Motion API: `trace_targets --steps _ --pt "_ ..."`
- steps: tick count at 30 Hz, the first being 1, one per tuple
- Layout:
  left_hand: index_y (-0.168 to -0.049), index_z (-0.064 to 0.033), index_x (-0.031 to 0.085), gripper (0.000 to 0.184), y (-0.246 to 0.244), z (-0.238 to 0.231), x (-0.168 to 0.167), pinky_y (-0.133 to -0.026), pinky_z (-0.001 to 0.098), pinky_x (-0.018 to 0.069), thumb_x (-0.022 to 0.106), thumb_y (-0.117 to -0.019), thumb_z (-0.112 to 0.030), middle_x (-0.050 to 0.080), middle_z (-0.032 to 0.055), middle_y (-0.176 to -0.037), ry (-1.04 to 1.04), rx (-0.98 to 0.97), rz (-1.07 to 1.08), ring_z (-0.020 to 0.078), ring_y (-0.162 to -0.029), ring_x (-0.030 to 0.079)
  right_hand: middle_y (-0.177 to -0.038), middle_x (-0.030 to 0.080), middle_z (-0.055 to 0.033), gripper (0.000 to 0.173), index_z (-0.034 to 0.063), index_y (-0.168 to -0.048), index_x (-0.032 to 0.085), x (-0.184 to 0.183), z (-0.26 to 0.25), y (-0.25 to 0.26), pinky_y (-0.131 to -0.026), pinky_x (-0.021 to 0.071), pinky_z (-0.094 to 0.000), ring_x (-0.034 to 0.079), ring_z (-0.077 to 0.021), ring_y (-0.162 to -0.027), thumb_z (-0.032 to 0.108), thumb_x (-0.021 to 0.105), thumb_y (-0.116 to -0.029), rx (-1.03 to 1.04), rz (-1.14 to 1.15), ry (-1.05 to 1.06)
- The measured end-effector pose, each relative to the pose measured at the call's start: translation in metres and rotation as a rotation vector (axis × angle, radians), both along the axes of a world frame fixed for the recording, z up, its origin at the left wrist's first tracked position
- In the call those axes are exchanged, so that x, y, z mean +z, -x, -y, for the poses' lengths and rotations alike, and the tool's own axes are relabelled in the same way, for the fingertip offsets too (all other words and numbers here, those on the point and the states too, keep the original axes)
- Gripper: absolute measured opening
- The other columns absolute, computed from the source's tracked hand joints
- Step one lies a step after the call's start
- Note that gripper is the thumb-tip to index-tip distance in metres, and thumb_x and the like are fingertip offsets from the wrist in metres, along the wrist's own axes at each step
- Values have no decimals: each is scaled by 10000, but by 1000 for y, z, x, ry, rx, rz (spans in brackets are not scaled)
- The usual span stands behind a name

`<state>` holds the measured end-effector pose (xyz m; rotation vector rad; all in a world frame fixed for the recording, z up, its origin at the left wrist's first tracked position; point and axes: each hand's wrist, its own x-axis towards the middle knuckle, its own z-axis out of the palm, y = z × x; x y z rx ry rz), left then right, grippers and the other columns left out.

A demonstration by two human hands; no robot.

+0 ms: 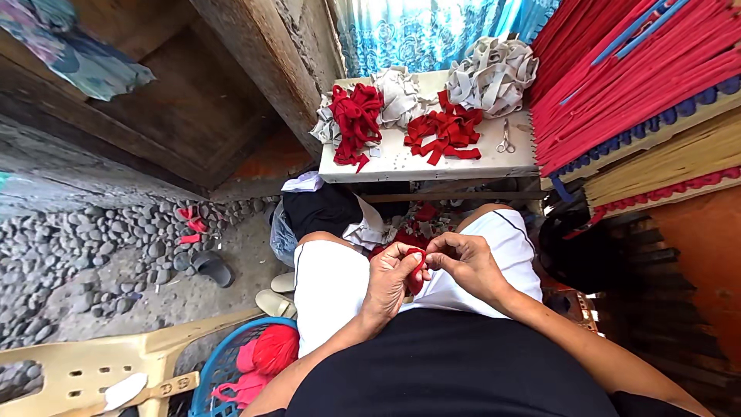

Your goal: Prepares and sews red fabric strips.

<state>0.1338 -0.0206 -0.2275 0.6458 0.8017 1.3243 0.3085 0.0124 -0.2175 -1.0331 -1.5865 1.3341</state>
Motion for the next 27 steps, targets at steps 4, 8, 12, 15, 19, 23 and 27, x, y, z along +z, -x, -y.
trace_targets --steps 4,8,12,15,19,23,27 --pt "-925 80 646 66 -3 -2 -1 -612 299 616 587 -953 92 687 139 -733 44 63 -26 163 -595 677 -890 750 -86 118 -7 -1043 705 1 1 7 -749 639 -313 733 -148 -761 -30 688 -929 -18 -44 17" --pt "-898 66 649 65 -2 -4 -4 -600 270 587 605 -940 90 670 109 -714 50 127 -72 123 -585 641 -934 762 -81 159 -18 -1104 716 1 2 13 -763 641 -301 742 -135 -791 -2 636 -967 16 -64 -20" --pt "-904 70 652 49 -1 -4 -6 -604 271 586 621 -936 90 677 110 -724 43 125 -114 128 -593 646 -883 752 -71 98 -20 -1028 731 -9 -3 15 -744 629 -291 724 -117 -759 23 664 -971 18 -52 -99" --pt "-914 79 640 49 -1 -5 -4 -599 297 608 606 -946 92 678 123 -725 74 105 -105 152 -581 660 -944 698 -73 54 -2 -955 722 -15 -8 15 -770 606 -287 684 -121 -838 5 669 -950 -19 -23 -235" --pt "-947 75 649 66 3 -7 -3 -602 308 611 586 -966 73 674 120 -734 125 100 -69 159 -580 654 -1028 717 -91 134 37 -967 654 -1 -14 8 -953 574 -419 694 -210 -1050 15 528 -1007 21 -305 -178" --pt "-999 85 659 97 9 -11 1 -598 299 611 567 -994 53 687 134 -787 203 122 -69 157 -601 660 -835 685 -41 166 156 -1006 630 7 -23 -11 -734 627 -386 702 -182 -734 160 476 -1070 62 -605 89" --pt "-1022 73 672 117 13 -12 1 -621 304 614 562 -1003 39 696 137 -840 215 132 -75 160 -644 671 -746 606 14 171 168 -999 631 14 -30 -33 -529 527 -235 558 -72 -550 150 474 -1065 -41 -610 97"
